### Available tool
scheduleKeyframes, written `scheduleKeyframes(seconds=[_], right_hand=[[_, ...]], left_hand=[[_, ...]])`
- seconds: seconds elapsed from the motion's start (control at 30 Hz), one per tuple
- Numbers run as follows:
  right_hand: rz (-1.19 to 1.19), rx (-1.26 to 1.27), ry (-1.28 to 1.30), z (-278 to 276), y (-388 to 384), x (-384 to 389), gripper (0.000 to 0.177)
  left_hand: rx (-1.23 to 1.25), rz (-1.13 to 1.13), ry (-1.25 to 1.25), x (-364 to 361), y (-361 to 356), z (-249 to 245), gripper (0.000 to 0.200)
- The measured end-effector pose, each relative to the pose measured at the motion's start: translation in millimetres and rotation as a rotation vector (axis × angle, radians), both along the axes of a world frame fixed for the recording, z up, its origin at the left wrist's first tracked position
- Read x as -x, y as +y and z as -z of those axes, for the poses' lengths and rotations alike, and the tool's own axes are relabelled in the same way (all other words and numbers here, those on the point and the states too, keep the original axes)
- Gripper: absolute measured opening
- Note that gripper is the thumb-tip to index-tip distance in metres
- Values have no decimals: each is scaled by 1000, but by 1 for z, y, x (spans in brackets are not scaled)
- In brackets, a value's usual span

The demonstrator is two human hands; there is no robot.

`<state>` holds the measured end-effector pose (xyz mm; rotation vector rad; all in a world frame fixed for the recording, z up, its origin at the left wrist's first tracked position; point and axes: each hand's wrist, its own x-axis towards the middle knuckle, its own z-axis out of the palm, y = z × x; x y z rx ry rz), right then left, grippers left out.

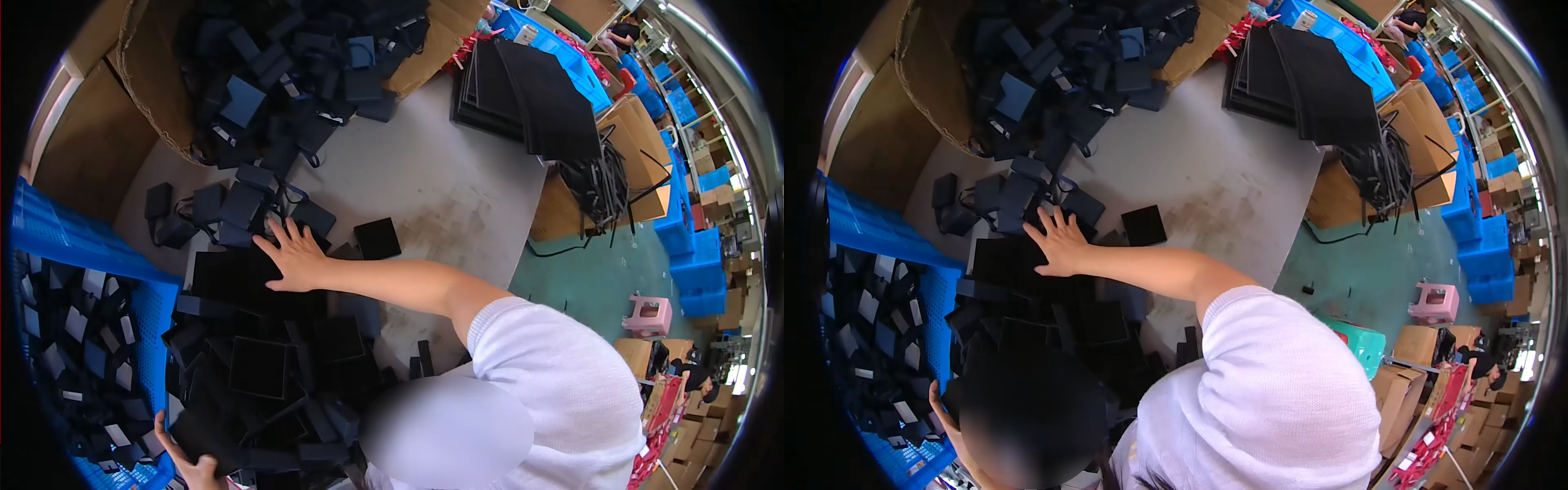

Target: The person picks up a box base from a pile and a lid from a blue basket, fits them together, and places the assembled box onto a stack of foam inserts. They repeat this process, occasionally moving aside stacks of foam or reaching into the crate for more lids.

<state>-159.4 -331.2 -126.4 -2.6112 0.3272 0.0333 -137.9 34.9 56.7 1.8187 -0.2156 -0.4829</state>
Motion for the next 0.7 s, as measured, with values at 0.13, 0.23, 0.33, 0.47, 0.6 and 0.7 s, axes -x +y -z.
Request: scheduleKeyframes(seconds=[0.13,0.23,0.33,0.47,0.6,0.7], right_hand=[[-24,98,-64,15,2,7,90],[85,141,-102,7,0,15,86],[89,35,17,37,-9,15,87],[148,-10,-13,-13,-12,19,74],[47,105,-250,29,-14,18,74],[28,70,-256,44,-23,22,78]], left_hand=[[-41,-65,-92,15,-24,-12,117],[76,-14,-154,17,-11,-11,124],[-142,-58,-154,29,-31,-21,127],[-163,-82,-283,16,-21,-19,113],[-157,-176,-177,1,-5,-10,53],[-29,-181,-9,-2,-12,-18,56]])
